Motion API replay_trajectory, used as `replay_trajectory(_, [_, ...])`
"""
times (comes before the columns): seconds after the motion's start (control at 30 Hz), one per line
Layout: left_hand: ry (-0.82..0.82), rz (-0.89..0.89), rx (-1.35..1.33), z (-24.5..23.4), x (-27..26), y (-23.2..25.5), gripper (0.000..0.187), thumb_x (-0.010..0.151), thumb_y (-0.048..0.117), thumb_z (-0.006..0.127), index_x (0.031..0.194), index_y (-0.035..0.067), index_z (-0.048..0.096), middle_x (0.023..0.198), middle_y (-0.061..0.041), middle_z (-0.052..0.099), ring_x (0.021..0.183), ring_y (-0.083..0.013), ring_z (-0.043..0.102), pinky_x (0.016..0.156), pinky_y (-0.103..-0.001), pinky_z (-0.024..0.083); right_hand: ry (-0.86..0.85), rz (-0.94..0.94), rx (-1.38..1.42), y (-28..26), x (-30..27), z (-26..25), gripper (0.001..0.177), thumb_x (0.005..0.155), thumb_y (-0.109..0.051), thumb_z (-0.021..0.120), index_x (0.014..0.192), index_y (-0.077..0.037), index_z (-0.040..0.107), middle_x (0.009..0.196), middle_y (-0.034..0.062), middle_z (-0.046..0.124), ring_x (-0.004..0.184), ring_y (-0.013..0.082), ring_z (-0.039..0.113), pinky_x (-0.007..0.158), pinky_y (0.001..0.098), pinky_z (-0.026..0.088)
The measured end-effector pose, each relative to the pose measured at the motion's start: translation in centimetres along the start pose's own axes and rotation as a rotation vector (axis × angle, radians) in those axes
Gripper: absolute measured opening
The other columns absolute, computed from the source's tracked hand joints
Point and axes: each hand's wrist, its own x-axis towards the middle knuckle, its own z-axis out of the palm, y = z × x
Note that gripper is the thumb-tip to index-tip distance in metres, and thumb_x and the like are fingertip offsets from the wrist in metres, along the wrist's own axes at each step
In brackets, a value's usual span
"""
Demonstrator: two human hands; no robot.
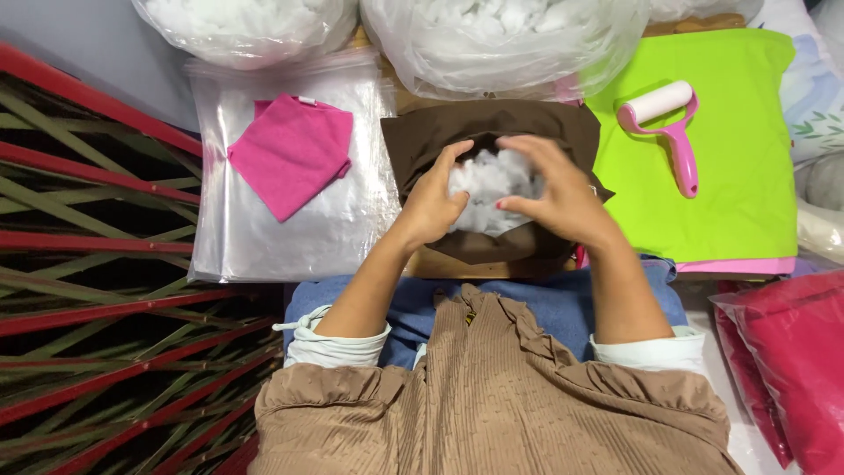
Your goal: Stuffing a brown fabric pouch with white polyester fiberfill
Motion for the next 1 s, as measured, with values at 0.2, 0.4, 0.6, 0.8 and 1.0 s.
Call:
replay_trajectory(0.2, [0.119, 0.013, -0.064, 2.0, 0.9, -1.8, 0.055, 0.086, 0.009, 0.068, 0.137, 0.022, 0.054, 0.118, -0.018, 0.065, 0.113, -0.0387, 0.064, 0.094, -0.051, 0.050, 0.046, 0.080, -0.184, 3.0, 0.2, 2.6, 0.016, 0.097, -0.031, 0.075, 0.104, -0.018, 0.068, 0.087, 0.0066, 0.068, 0.086, 0.0333, 0.069, 0.076, 0.0425, 0.052])
replay_trajectory(0.4, [0.245, -0.006, -0.208, 1.1, 1.5, -2.1, 0.023, 0.083, 0.005, 0.071, 0.104, 0.014, 0.069, 0.084, -0.003, 0.064, 0.080, -0.0155, 0.064, 0.073, -0.030, 0.055, 0.053, 0.260, 0.144, 4.9, -0.6, -0.2, 0.008, 0.089, -0.021, 0.079, 0.094, -0.021, 0.074, 0.072, -0.0029, 0.066, 0.071, 0.0092, 0.058, 0.069, 0.0282, 0.048])
replay_trajectory(0.6, [0.285, 0.004, -0.145, 0.3, 1.2, -2.2, 0.029, 0.082, 0.011, 0.076, 0.109, 0.015, 0.069, 0.094, -0.005, 0.066, 0.089, -0.0196, 0.064, 0.079, -0.035, 0.054, 0.123, 0.350, 0.396, 3.7, -1.1, -2.3, 0.010, 0.087, -0.018, 0.081, 0.091, -0.019, 0.072, 0.072, -0.0126, 0.062, 0.067, 0.0003, 0.054, 0.065, 0.0179, 0.043])
replay_trajectory(0.8, [0.248, 0.058, 0.104, 1.2, 1.9, -3.1, 0.029, 0.081, 0.008, 0.074, 0.109, 0.014, 0.073, 0.113, -0.012, 0.055, 0.107, -0.0360, 0.062, 0.093, -0.045, 0.053, -0.025, 0.202, -0.148, 1.8, -0.4, -1.7, 0.057, 0.085, -0.026, 0.081, 0.138, -0.014, 0.062, 0.131, 0.0183, 0.061, 0.121, 0.0452, 0.060, 0.098, 0.0538, 0.049])
replay_trajectory(1.0, [0.090, 0.025, 0.268, 3.1, 1.9, -3.8, 0.018, 0.084, 0.004, 0.068, 0.098, 0.013, 0.071, 0.097, -0.009, 0.063, 0.095, -0.0309, 0.067, 0.083, -0.040, 0.055, -0.233, 0.219, -0.566, 9.1, -0.5, 4.7, 0.032, 0.086, -0.027, 0.075, 0.118, -0.026, 0.067, 0.122, 0.0090, 0.066, 0.107, 0.0395, 0.070, 0.090, 0.0473, 0.057])
